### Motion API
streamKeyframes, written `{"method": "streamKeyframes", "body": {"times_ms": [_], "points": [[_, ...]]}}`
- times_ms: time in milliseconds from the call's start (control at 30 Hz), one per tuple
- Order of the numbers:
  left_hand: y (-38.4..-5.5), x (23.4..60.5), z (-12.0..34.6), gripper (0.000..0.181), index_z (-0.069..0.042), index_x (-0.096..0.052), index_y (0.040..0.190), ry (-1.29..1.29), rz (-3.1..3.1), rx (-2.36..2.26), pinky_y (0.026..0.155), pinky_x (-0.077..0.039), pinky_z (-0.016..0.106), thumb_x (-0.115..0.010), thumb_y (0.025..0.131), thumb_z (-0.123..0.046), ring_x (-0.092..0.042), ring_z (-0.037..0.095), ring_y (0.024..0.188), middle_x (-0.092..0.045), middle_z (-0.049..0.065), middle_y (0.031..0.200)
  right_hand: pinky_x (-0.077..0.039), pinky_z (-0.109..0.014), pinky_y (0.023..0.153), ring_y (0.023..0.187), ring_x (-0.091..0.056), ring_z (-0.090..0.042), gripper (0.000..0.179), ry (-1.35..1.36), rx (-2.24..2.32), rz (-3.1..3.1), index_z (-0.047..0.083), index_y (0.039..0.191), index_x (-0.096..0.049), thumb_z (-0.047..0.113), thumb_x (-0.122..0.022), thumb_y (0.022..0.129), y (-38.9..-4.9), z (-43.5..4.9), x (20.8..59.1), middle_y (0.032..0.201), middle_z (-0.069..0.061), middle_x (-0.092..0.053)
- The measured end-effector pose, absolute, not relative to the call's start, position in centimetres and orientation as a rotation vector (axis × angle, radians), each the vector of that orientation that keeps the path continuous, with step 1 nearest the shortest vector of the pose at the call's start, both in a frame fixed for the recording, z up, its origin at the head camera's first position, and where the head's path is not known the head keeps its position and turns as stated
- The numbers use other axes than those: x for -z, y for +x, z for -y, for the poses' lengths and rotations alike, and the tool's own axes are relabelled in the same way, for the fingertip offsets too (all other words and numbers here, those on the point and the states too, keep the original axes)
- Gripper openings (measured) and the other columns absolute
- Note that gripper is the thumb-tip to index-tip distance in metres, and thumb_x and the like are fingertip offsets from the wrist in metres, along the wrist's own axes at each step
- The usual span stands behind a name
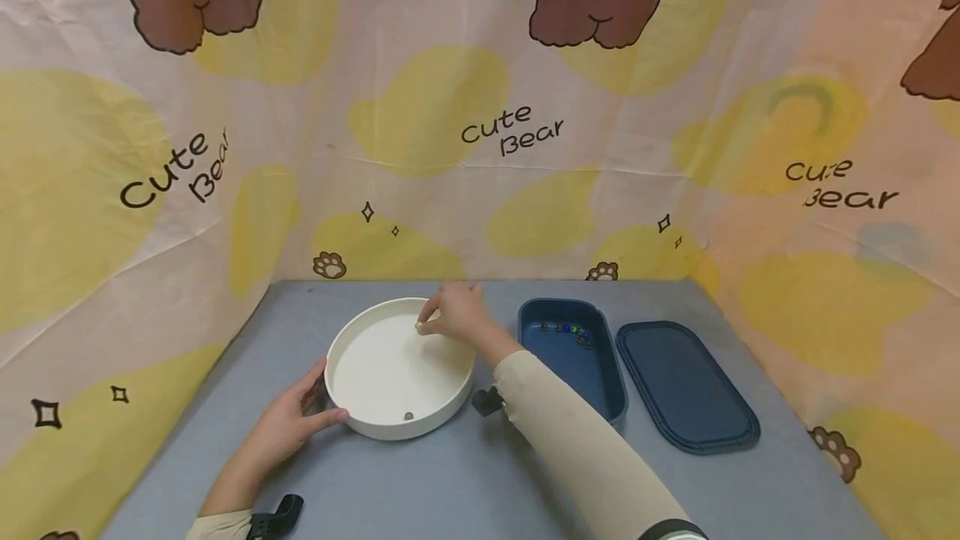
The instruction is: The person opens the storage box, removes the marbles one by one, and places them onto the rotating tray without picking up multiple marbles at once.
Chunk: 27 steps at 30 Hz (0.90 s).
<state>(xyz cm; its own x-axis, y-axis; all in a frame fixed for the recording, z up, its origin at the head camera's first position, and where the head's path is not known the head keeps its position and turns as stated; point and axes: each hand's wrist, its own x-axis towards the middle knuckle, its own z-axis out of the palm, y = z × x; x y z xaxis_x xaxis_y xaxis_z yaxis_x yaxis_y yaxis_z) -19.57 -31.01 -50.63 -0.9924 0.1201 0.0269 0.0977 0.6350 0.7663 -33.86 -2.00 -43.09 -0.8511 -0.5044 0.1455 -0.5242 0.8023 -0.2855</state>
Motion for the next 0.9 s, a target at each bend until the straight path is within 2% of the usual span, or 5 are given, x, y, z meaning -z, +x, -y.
{"method": "streamKeyframes", "body": {"times_ms": [300,467,567,800,900], "points": [[-19.4,50.2,31.1,0.115,0.001,-0.016,0.163,0.165,-2.81,-1.312,0.119,-0.03,0.051,-0.084,0.083,-0.047,-0.03,0.044,0.15,-0.022,0.024,0.167,-0.034,-0.042,0.091,0.105,-0.057,-0.013,0.018,0.867,-0.471,2.919,0.033,0.099,-0.082,0.045,-0.083,0.085,-33.7,2.4,43.6,0.107,0.008,-0.068],[-19.5,50.5,31.1,0.114,0.001,-0.017,0.162,0.177,-2.801,-1.323,0.119,-0.029,0.049,-0.084,0.083,-0.045,-0.028,0.044,0.151,-0.022,0.024,0.167,-0.045,-0.043,0.094,0.106,-0.059,-0.017,0.019,0.906,-0.475,2.863,0.027,0.101,-0.083,0.039,-0.084,0.086,-34.0,1.1,42.8,0.107,0.006,-0.072],[-19.7,50.7,31.1,0.112,0.0,-0.018,0.163,0.19,-2.8,-1.341,0.118,-0.033,0.021,-0.085,0.083,-0.043,-0.028,0.044,0.151,-0.023,0.023,0.167,-0.051,-0.04,0.093,0.103,-0.059,-0.02,0.02,0.927,-0.567,2.846,0.022,0.103,-0.082,0.033,-0.083,0.087,-34.1,-0.5,41.9,0.108,-0.002,-0.069],[-19.5,50.5,31.1,0.111,0.004,-0.019,0.161,0.238,-2.816,-1.362,0.111,-0.033,0.007,-0.085,0.083,-0.04,-0.03,0.046,0.149,-0.024,0.027,0.165,-0.056,-0.036,0.082,0.095,-0.059,-0.018,0.024,0.841,-0.71,2.877,0.018,0.112,-0.079,0.032,-0.079,0.092,-33.8,-4.3,40.9,0.105,0.001,-0.062],[-19.5,50.8,31.0,0.112,0.002,-0.019,0.162,0.237,-2.818,-1.356,0.1,-0.024,-0.005,-0.085,0.083,-0.042,-0.031,0.044,0.15,-0.024,0.025,0.165,-0.057,-0.037,0.083,0.097,-0.06,-0.018,0.025,0.773,-0.748,2.889,0.02,0.113,-0.078,0.034,-0.078,0.092,-33.5,-6.0,40.6,0.106,0.002,-0.064]]}}
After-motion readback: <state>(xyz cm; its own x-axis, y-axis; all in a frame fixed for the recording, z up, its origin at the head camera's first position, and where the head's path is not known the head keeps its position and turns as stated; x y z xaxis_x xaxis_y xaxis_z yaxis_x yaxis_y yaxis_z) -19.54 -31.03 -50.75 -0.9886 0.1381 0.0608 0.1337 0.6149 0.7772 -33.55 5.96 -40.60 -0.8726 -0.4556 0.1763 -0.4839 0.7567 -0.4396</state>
